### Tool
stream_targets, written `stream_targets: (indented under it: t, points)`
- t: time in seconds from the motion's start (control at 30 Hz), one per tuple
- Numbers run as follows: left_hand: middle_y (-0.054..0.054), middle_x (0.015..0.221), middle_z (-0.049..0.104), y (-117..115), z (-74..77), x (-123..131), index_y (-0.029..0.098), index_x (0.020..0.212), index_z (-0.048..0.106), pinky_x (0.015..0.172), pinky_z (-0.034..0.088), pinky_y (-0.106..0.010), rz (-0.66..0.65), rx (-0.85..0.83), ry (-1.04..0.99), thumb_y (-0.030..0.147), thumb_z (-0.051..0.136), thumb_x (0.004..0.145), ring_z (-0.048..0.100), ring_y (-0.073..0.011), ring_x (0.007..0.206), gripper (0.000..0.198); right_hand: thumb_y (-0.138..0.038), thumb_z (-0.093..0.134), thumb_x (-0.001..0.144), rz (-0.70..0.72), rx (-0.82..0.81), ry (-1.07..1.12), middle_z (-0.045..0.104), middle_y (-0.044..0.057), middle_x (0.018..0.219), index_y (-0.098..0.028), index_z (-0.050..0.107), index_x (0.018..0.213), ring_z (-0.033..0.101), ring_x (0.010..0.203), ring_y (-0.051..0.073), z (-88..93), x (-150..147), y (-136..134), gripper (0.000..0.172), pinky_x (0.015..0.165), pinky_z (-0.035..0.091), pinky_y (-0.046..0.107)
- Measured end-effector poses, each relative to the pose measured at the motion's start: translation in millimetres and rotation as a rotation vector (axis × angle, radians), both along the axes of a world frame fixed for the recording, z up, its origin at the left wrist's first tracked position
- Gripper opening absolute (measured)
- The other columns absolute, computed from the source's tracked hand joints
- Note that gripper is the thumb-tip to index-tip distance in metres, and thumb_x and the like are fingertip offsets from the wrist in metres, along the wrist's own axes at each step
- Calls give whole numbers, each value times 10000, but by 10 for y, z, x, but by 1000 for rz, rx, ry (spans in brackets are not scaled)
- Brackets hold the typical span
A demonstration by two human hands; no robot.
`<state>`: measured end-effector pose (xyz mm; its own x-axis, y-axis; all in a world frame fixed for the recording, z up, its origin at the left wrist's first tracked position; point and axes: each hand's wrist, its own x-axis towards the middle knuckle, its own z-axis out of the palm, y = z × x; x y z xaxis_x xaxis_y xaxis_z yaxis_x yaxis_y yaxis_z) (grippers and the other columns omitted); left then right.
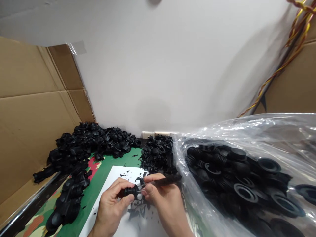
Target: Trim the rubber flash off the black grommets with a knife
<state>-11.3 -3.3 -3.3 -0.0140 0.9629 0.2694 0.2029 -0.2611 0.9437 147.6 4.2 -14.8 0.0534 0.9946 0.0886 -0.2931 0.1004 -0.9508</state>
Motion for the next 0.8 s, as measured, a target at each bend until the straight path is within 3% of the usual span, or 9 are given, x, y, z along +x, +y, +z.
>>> stream_targets:
  t: [0.2,0.47,0.8]
  points:
    - [-17,744,616,-9,2,7,203,762,718,607,415,-250,-24,-6,19,133,643,683,551,-178,696,129,-414,758,660,-42,97,-57,665,58,779,-181,714,746,628,671,197,30,-28,-43,252,598,530,298]
    - [-16,739,614,-4,-8,21,204,757,717,588,417,-243,-21,-8,40,109,627,682,547,-170,675,151,-413,747,674,-82,159,-64,647,68,756,-183,718,710,620,698,208,22,-82,-65,235,546,524,276]
    - [-12,699,594,-17,-41,21,196,735,715,548,397,-233,-23,-9,25,171,693,686,527,-161,622,60,-252,669,784,-68,491,-373,661,49,730,-222,690,771,623,658,185,40,-60,-89,39,578,506,266]
